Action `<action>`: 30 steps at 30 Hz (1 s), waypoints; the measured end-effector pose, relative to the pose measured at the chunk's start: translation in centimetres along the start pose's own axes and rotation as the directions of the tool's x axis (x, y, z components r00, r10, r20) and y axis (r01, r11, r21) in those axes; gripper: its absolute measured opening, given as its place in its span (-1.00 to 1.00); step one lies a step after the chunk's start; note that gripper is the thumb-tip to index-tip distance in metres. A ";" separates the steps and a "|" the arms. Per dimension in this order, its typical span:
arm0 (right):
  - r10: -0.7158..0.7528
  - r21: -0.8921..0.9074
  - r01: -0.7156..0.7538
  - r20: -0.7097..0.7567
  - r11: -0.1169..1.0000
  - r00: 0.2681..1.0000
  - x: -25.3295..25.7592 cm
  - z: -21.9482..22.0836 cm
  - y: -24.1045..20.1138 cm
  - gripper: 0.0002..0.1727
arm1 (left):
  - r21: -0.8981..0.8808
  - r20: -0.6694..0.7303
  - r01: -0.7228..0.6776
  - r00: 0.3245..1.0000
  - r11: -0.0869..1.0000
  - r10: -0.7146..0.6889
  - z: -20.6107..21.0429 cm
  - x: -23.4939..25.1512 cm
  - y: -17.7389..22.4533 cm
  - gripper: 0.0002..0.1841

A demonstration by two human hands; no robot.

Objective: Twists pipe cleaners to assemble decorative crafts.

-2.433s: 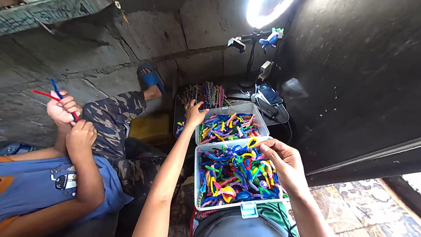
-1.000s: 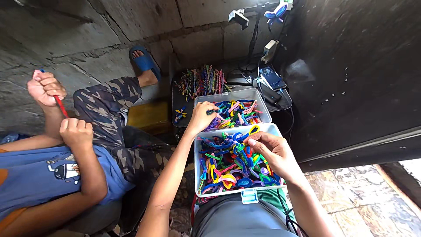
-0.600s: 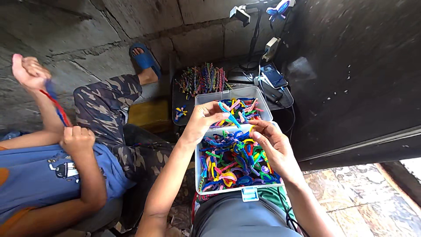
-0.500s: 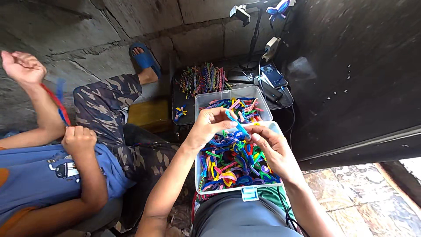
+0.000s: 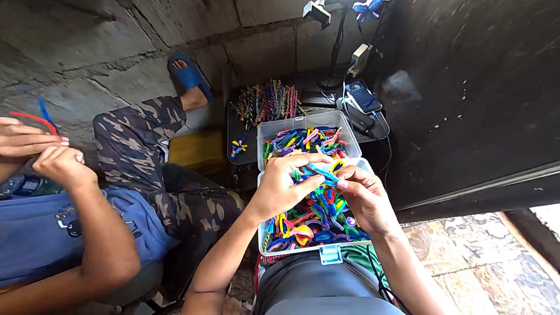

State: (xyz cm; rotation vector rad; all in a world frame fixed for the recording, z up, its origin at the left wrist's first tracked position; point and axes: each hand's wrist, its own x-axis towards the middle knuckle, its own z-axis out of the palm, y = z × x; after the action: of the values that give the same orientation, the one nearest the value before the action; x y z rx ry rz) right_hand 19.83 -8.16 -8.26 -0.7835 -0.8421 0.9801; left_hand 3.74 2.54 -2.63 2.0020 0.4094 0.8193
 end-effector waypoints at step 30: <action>-0.411 -0.528 0.378 0.061 0.760 0.910 -0.5 0.0 -0.1 -0.92 | 0.282 -0.079 -0.266 0.951 0.922 0.299 3.4 -1.7 -1.0 -0.83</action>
State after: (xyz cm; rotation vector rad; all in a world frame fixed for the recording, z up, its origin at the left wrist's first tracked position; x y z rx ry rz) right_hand 19.72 -8.62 -8.27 -1.0428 -1.1943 0.3317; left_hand 4.85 -0.02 -5.45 2.3069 0.3159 1.1190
